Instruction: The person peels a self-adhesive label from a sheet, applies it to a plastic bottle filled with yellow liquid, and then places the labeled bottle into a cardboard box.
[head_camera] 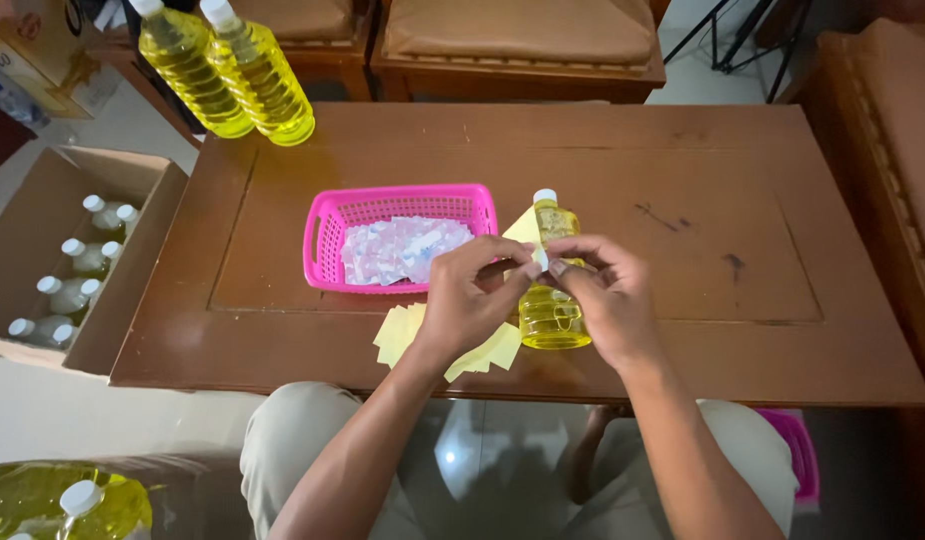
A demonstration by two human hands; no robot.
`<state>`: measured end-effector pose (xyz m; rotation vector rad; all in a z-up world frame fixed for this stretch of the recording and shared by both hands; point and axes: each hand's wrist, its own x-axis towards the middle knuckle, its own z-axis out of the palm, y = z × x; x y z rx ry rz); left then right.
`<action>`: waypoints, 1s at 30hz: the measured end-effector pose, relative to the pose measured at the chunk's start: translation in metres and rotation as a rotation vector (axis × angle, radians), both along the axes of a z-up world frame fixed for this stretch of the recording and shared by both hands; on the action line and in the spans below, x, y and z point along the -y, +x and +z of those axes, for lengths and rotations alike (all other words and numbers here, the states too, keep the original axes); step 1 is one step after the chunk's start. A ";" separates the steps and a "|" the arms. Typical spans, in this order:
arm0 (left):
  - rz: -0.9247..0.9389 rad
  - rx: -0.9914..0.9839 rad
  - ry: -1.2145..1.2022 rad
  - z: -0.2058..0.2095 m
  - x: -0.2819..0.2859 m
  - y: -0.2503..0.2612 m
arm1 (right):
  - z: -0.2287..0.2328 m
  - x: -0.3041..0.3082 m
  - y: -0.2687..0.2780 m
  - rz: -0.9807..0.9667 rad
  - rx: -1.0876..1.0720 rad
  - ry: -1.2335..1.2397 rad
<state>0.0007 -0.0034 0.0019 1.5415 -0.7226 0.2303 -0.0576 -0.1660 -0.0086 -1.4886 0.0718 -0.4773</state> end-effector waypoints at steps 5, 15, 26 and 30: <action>-0.021 -0.258 -0.121 0.001 0.003 -0.007 | 0.008 0.000 -0.002 0.010 -0.001 -0.053; 0.072 -0.181 -0.086 -0.001 -0.002 0.000 | 0.006 0.004 -0.002 0.071 0.000 0.093; 0.041 -0.212 -0.078 0.004 -0.004 -0.003 | 0.003 0.009 -0.001 0.077 0.011 0.033; 0.113 -0.105 -0.004 -0.009 0.000 0.004 | 0.010 0.010 -0.004 0.071 0.020 0.057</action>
